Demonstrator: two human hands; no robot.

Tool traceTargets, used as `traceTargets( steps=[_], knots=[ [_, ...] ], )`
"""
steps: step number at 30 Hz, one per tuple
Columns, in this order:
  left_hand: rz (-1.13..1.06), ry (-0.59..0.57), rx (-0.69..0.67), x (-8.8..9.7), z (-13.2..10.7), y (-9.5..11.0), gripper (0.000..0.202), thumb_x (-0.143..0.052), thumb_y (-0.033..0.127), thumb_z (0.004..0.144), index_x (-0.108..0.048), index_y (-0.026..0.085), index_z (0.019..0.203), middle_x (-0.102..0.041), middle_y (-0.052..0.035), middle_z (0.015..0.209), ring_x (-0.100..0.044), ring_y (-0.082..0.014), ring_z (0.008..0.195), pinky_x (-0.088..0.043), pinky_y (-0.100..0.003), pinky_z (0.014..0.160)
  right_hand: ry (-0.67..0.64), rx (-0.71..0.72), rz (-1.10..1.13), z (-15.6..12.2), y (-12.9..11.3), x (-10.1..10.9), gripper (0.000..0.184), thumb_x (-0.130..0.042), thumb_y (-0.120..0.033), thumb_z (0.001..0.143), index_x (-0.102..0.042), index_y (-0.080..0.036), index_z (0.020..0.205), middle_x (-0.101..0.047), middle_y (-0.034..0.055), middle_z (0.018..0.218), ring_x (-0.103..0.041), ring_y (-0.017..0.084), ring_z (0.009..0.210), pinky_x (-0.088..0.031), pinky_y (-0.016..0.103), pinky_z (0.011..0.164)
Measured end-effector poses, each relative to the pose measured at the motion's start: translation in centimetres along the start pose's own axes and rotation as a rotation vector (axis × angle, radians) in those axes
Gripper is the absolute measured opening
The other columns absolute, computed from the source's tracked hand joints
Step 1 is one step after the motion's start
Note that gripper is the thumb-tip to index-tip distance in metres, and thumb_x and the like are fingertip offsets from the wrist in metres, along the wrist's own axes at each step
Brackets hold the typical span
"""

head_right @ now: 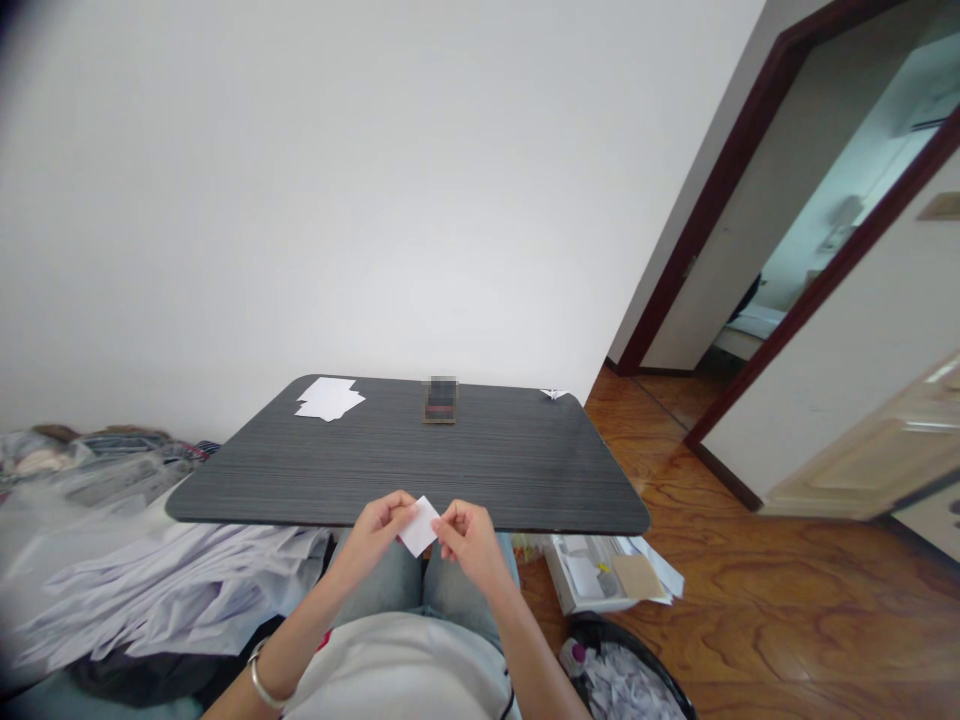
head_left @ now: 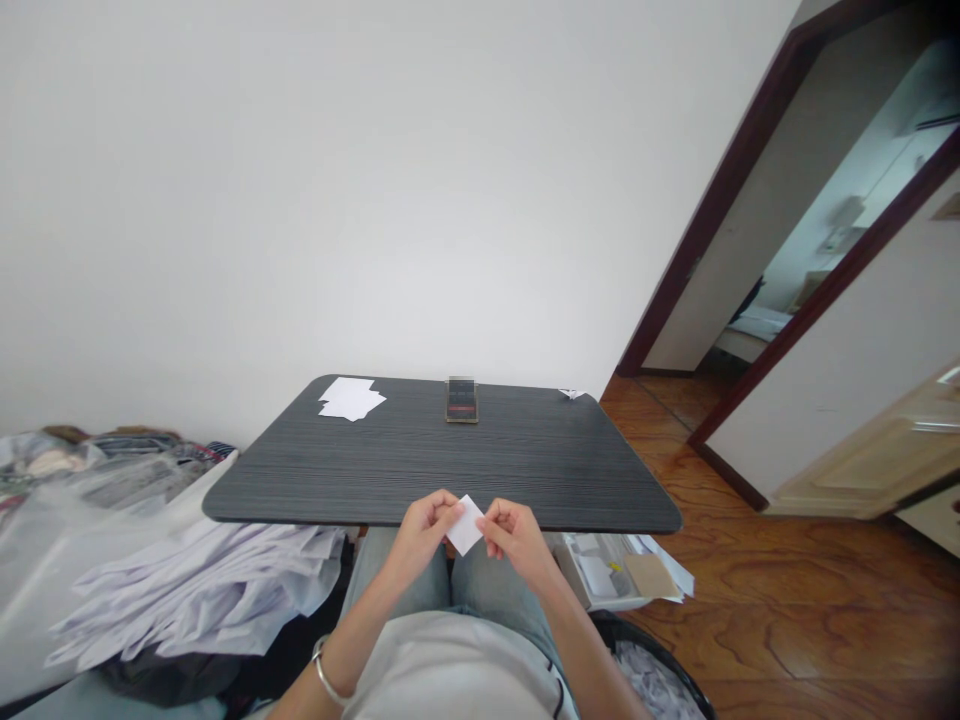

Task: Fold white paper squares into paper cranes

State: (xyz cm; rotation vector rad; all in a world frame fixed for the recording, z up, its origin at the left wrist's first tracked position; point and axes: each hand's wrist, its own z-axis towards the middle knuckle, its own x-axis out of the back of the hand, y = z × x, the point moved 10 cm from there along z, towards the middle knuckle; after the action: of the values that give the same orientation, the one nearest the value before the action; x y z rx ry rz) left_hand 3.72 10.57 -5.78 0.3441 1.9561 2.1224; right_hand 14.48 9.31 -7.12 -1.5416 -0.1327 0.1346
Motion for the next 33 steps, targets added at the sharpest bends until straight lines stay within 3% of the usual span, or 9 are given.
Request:
traceTargets(
  steps=[8, 14, 19, 23, 27, 30, 33],
  knots=[
    [0.066, 0.106, -0.027, 0.6, -0.3, 0.9, 0.029, -0.05, 0.041, 0.077, -0.05, 0.015, 0.064, -0.049, 0.0036, 0.046, -0.045, -0.0086, 0.04, -0.031, -0.018, 0.039, -0.02, -0.013, -0.024, -0.3, -0.5, -0.7, 0.028, -0.062, -0.04, 0.069, -0.047, -0.017, 0.06, -0.049, -0.0056, 0.043, -0.04, 0.006, 0.036, -0.03, 0.017, 0.036],
    [-0.009, 0.116, -0.023, 0.7, -0.4, 0.9, 0.029, -0.05, 0.042, 0.078, -0.048, 0.016, 0.066, -0.051, 0.004, 0.047, -0.045, -0.0087, 0.039, -0.032, -0.018, 0.038, -0.021, -0.016, -0.008, -0.2, -0.5, -0.7, 0.032, -0.062, -0.044, 0.068, -0.048, -0.017, 0.06, -0.051, -0.0042, 0.048, -0.043, 0.006, 0.038, -0.03, 0.017, 0.034],
    [-0.109, 0.088, 0.002, 0.5, -0.1, 0.3, 0.031, -0.054, 0.043, 0.075, -0.048, 0.015, 0.063, -0.054, 0.0031, 0.049, -0.047, -0.0091, 0.042, -0.034, -0.019, 0.042, 0.014, 0.007, 0.0, -0.1, -0.5, -0.4, 0.031, -0.061, -0.045, 0.07, -0.048, -0.017, 0.061, -0.048, -0.0057, 0.045, -0.039, 0.006, 0.037, -0.029, 0.017, 0.035],
    [-0.108, 0.102, 0.009, 1.0, 0.1, 0.1, 0.028, -0.058, 0.042, 0.073, -0.055, 0.014, 0.072, -0.058, 0.0011, 0.056, -0.049, -0.0103, 0.047, -0.034, -0.02, 0.045, 0.017, 0.004, -0.012, 0.2, 0.0, 0.0, 0.031, -0.061, -0.045, 0.07, -0.05, -0.017, 0.062, -0.046, -0.0064, 0.042, -0.036, 0.006, 0.035, -0.027, 0.017, 0.035],
    [-0.06, 0.151, -0.032, 1.8, 0.1, 0.7, 0.027, -0.062, 0.038, 0.07, -0.056, 0.013, 0.063, -0.055, 0.0012, 0.056, -0.047, -0.0096, 0.052, -0.034, -0.02, 0.05, 0.024, 0.009, -0.031, 0.2, -0.1, 0.2, 0.029, -0.062, -0.042, 0.07, -0.051, -0.016, 0.061, -0.046, -0.0061, 0.043, -0.037, 0.006, 0.036, -0.029, 0.017, 0.035],
    [-0.1, 0.207, -0.024, 2.3, 0.0, 0.6, 0.029, -0.063, 0.039, 0.069, -0.054, 0.013, 0.06, -0.053, 0.002, 0.053, -0.043, -0.0086, 0.049, -0.032, -0.02, 0.049, -0.026, 0.01, -0.053, -0.1, -0.4, -0.7, 0.025, -0.063, -0.038, 0.069, -0.055, -0.015, 0.064, -0.051, -0.004, 0.048, -0.042, 0.008, 0.042, -0.032, 0.017, 0.036],
    [-0.113, 0.277, -0.026, 2.8, -0.3, 0.6, 0.031, -0.061, 0.041, 0.07, -0.052, 0.013, 0.058, -0.051, 0.003, 0.051, -0.041, -0.008, 0.047, -0.031, -0.02, 0.048, -0.149, 0.032, -0.124, -0.6, -0.7, -2.6, 0.024, -0.065, -0.034, 0.067, -0.064, -0.014, 0.08, -0.062, 0.0018, 0.068, -0.051, 0.013, 0.056, -0.037, 0.019, 0.041]
  ],
)
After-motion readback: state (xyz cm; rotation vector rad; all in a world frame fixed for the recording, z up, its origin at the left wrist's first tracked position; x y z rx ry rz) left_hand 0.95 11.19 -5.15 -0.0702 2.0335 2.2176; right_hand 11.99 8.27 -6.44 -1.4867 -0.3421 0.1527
